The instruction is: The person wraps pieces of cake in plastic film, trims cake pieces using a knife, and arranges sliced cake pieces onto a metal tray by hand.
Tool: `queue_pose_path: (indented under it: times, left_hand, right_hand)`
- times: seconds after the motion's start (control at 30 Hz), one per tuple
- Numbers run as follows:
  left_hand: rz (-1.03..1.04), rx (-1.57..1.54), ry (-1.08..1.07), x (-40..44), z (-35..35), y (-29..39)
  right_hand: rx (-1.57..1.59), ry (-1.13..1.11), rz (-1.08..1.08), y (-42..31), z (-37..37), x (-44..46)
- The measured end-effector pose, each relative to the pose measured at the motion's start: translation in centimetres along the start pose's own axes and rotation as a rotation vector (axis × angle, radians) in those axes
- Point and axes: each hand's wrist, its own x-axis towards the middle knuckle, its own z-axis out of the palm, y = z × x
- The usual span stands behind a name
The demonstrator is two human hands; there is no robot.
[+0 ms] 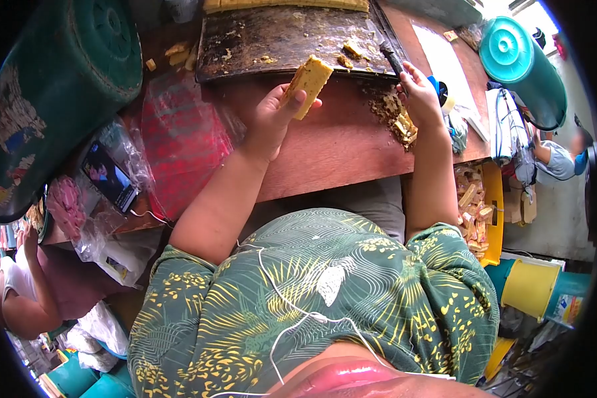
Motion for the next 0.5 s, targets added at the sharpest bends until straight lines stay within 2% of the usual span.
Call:
queue_pose_path:
  times: [0.07, 0.1, 0.2, 0.27, 0.33, 0.43, 0.5]
  left_hand:
    - [0.002, 0.010, 0.007, 0.0, 0.1, 0.0]
    - [0.016, 0.026, 0.020, -0.1, 0.3, -0.2]
    - [0.135, 0.187, 0.058, -0.2, 0.8, -1.1]
    - [0.225, 0.363, 0.064, -0.4, 0.8, -1.4]
    - [0.300, 0.573, 0.049, -0.6, 0.7, -1.2]
    - [0.636, 0.950, 0.111, -0.4, 0.3, -1.1]
    - [0.651, 0.958, 0.134, -0.4, 0.4, -1.3]
  right_hand:
    - [0.384, -0.082, 0.038, 0.6, -0.5, -1.9]
    - [0.465, -0.099, 0.049, 0.9, -0.4, -2.6]
    - [0.437, -0.179, 0.117, 1.2, 0.0, -5.0]
    - [0.367, -0.350, 0.187, 1.8, -0.4, -5.5]
    - [0.324, -0.370, 0.198, 1.8, -0.3, -6.6]
    - [0.323, -0.405, 0.267, 1.6, -1.6, -8.6]
    - [0.315, -0.385, 0.250, 1.8, -2.9, -9.8]
